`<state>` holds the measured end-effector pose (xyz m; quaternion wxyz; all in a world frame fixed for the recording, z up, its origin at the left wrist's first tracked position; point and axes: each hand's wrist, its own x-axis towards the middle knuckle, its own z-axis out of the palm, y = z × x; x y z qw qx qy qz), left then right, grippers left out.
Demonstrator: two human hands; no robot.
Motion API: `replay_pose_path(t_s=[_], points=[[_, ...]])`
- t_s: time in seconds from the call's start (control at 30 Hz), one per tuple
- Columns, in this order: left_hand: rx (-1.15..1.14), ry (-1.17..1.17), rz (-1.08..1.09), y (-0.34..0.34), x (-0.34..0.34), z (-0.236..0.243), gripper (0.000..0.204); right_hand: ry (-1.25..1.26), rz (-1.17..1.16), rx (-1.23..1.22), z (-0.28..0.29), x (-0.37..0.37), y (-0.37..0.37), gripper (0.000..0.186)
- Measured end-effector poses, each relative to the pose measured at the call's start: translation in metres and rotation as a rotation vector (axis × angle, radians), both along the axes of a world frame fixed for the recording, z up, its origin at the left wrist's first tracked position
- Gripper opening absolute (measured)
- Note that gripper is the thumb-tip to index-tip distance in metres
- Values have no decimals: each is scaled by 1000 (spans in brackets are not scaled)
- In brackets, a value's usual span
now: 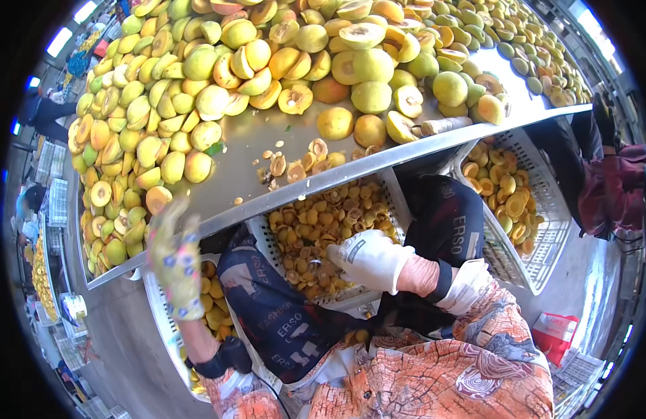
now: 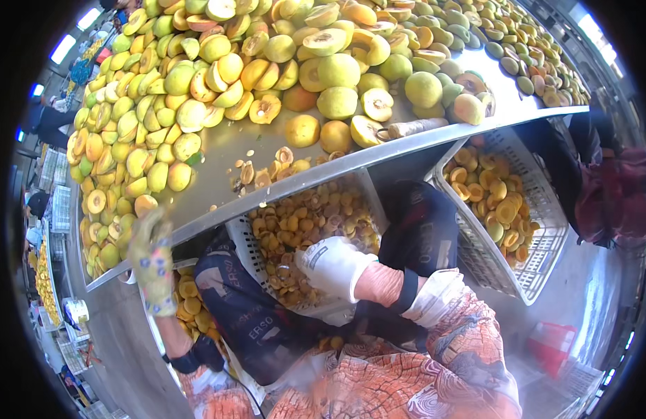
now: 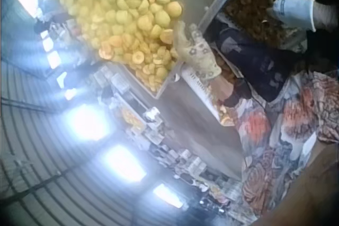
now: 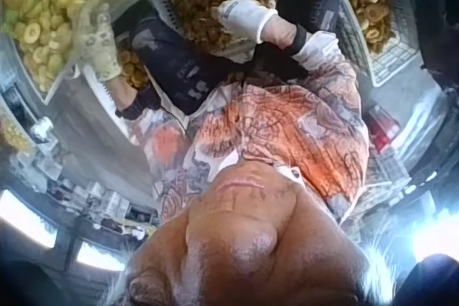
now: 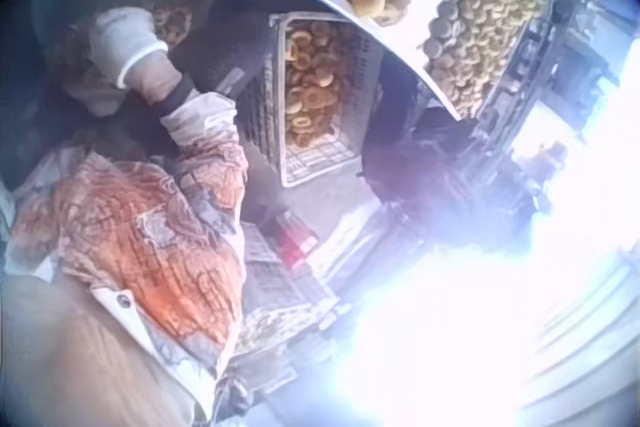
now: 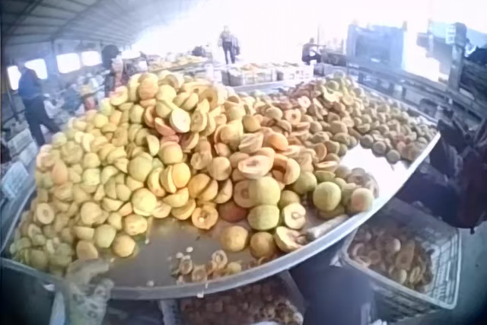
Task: Using a hand coring tool to remove pits/cores from halved fruit at a processing table.
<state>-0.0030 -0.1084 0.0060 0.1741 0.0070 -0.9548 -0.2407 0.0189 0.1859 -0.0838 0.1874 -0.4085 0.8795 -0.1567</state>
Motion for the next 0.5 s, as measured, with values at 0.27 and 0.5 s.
replay_pose_path(t_s=[0.27, 0.5], points=[[-215, -235, -582, 159, -145, -36, 47, -76, 50, -83, 2, 7, 1, 22], [30, -288, -302, 138, -123, -34, 49, -97, 5, -109, 4, 9, 14, 19]])
